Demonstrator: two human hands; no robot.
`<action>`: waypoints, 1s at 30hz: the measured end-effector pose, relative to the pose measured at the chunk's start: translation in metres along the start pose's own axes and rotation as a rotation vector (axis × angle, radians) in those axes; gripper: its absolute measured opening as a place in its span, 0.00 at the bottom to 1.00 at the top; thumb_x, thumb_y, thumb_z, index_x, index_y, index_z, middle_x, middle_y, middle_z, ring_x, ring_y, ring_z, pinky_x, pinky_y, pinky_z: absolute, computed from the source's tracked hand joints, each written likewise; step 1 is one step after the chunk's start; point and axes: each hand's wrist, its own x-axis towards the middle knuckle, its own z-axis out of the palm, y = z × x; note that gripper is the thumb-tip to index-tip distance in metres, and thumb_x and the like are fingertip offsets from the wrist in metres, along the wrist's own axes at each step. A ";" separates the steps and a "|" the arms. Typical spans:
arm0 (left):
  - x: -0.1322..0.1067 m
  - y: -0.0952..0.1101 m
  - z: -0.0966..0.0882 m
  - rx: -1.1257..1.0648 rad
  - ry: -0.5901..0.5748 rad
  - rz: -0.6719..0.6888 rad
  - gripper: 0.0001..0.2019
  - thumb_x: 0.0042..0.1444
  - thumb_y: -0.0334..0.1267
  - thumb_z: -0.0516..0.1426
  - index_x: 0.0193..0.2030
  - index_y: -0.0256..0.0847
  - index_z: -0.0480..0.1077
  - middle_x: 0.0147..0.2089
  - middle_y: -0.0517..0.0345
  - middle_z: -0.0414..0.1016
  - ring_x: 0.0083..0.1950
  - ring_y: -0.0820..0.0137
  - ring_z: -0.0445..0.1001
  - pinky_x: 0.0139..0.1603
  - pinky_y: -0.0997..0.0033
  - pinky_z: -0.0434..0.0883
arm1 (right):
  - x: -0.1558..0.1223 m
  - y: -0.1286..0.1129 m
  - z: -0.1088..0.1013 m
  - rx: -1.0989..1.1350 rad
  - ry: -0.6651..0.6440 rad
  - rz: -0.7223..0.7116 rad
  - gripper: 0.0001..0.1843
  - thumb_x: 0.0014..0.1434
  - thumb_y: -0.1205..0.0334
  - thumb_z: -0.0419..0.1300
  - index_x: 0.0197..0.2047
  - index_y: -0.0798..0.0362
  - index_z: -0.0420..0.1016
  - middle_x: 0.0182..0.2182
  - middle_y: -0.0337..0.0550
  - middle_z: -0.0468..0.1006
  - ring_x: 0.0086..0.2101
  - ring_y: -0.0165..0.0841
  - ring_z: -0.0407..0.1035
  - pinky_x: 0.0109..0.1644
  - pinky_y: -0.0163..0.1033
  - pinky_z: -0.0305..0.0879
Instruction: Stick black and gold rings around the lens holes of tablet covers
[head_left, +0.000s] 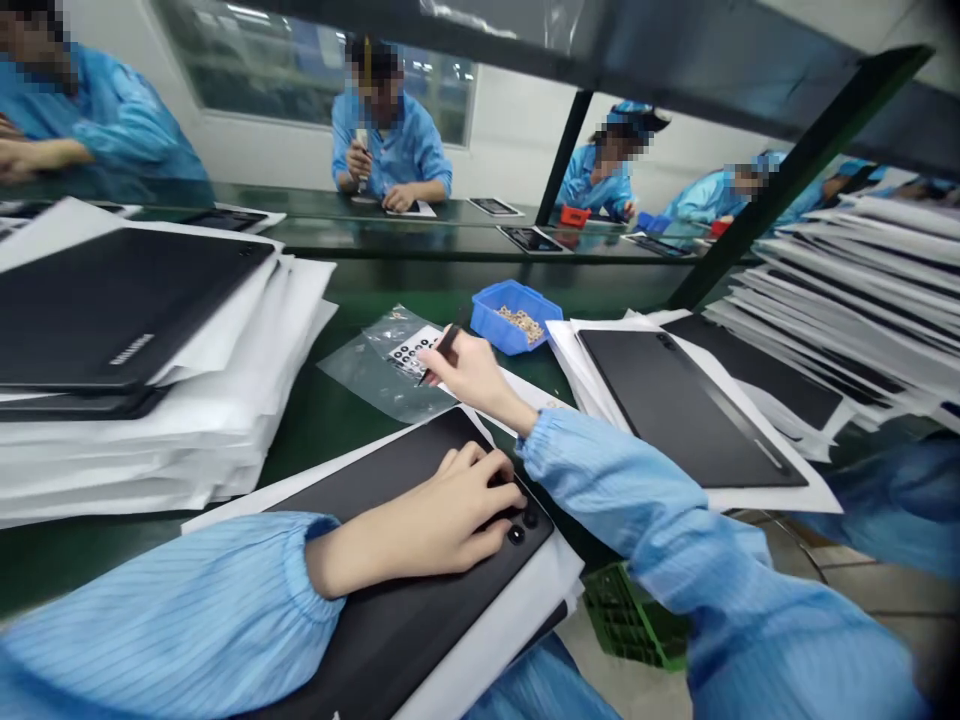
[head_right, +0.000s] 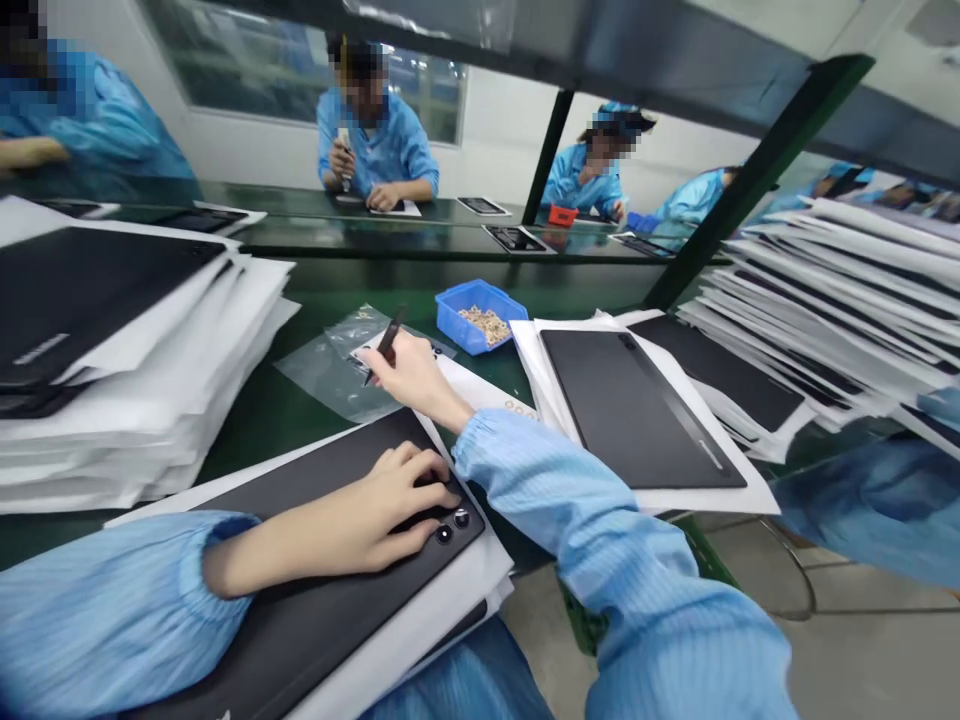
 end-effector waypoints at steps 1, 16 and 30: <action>0.000 0.000 0.000 0.006 0.003 0.002 0.11 0.63 0.33 0.50 0.50 0.42 0.69 0.52 0.51 0.64 0.47 0.62 0.61 0.50 0.59 0.65 | 0.010 0.004 0.011 -0.037 -0.050 -0.003 0.11 0.60 0.62 0.59 0.27 0.53 0.63 0.20 0.37 0.74 0.25 0.32 0.75 0.33 0.34 0.69; -0.003 0.001 0.003 -0.037 0.042 -0.009 0.11 0.62 0.33 0.51 0.49 0.46 0.68 0.52 0.54 0.64 0.49 0.62 0.62 0.53 0.58 0.66 | 0.012 -0.008 0.001 -0.260 -0.198 -0.115 0.15 0.64 0.57 0.54 0.29 0.56 0.70 0.26 0.40 0.76 0.28 0.29 0.70 0.36 0.32 0.62; -0.024 -0.108 0.003 0.263 0.454 -0.530 0.22 0.60 0.54 0.46 0.48 0.37 0.65 0.42 0.47 0.70 0.44 0.55 0.71 0.46 0.54 0.69 | -0.039 0.029 -0.027 -0.457 -0.277 0.262 0.19 0.55 0.50 0.62 0.22 0.56 0.72 0.21 0.42 0.73 0.28 0.34 0.69 0.30 0.34 0.61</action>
